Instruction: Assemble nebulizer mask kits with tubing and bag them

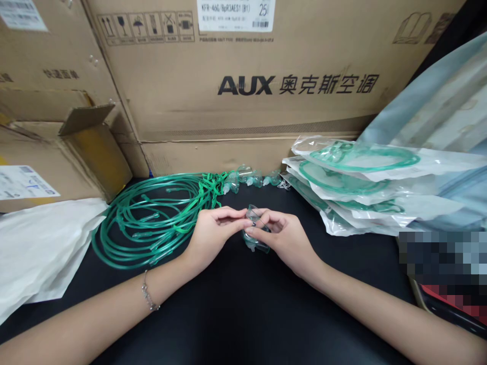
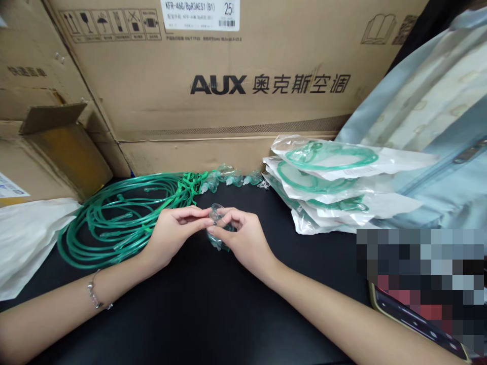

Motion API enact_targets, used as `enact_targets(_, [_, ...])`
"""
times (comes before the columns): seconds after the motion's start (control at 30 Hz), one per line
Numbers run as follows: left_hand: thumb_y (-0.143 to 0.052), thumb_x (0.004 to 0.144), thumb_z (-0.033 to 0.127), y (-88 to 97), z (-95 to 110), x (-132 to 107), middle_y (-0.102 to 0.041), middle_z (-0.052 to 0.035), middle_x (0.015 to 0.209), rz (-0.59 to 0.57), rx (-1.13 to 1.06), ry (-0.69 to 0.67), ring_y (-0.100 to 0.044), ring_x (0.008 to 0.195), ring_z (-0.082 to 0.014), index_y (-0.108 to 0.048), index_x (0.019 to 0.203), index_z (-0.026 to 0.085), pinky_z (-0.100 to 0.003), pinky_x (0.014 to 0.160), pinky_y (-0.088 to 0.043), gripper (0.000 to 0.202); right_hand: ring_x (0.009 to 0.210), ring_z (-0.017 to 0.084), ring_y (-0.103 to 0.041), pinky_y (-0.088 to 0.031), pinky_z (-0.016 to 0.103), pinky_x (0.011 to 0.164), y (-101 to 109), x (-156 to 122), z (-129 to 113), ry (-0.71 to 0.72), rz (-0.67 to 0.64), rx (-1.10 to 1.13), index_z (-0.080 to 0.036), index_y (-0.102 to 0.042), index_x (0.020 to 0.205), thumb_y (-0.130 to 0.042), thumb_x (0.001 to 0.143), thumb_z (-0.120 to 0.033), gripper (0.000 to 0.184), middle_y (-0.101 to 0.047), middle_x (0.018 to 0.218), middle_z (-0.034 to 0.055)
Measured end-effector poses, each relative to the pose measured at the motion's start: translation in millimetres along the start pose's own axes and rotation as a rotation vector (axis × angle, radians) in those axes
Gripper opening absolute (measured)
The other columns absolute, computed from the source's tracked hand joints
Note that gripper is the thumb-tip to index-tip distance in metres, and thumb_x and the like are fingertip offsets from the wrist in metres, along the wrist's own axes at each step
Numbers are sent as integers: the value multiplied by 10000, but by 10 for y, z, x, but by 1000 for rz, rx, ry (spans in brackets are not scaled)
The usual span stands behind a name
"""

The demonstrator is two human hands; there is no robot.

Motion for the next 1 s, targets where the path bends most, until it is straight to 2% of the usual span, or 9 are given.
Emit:
enact_targets(0.23, [-764,561,223,-14,23,-11,-698,-11,742,-16,-29,25,-651,756,-176,-693,712,155,-304,738,-522,180,966,216,-586,-442,351,846,-5,-17,-12,64,-6,-57,-181,-534,551,-742,610,-310,252,-635,937,62])
enact_targets(0.4, [-758,577,190,-19,48,14,-699,-11,773,-118,-78,109,-645,768,-144,-669,805,153,-271,751,-507,247,957,202,-572,-444,329,809,-3,-30,-31,141,-23,-155,-185,-513,557,-723,642,-277,244,-598,920,51])
enact_targets(0.57, [-756,577,172,2,88,50,-702,-34,869,-191,-48,129,-640,855,-162,-662,852,146,-274,791,-489,292,988,200,-548,-480,307,759,20,-17,-19,140,-52,-168,-187,-522,594,-712,652,-266,214,-542,1003,58])
enact_targets(0.73, [-755,579,190,15,104,26,-708,-34,829,-188,-39,138,-653,834,-177,-651,819,146,-303,802,-489,265,965,183,-551,-506,293,737,0,-55,-71,138,-181,-192,-204,-579,763,-626,738,-282,95,-478,1091,66])
enact_targets(0.87, [-764,575,198,23,97,5,-698,-25,832,-184,-72,122,-642,845,-163,-643,828,153,-278,787,-493,284,990,193,-544,-509,293,724,-5,-80,-131,168,-234,-205,-213,-611,824,-496,834,-316,154,-476,1119,81])
enact_targets(1.0, [-767,572,206,41,79,-1,-695,-35,844,-177,-75,111,-641,851,-170,-644,828,149,-296,807,-489,289,1028,210,-532,-506,314,757,5,-68,-153,200,-247,-230,-222,-627,825,-493,842,-323,169,-496,1110,77])
Point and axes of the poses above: each hand's wrist, its own x-axis towards the middle knuckle, its own y-axis out of the back of the hand, z = x × y, the point moved 3 cm from there along x, towards the middle knuckle
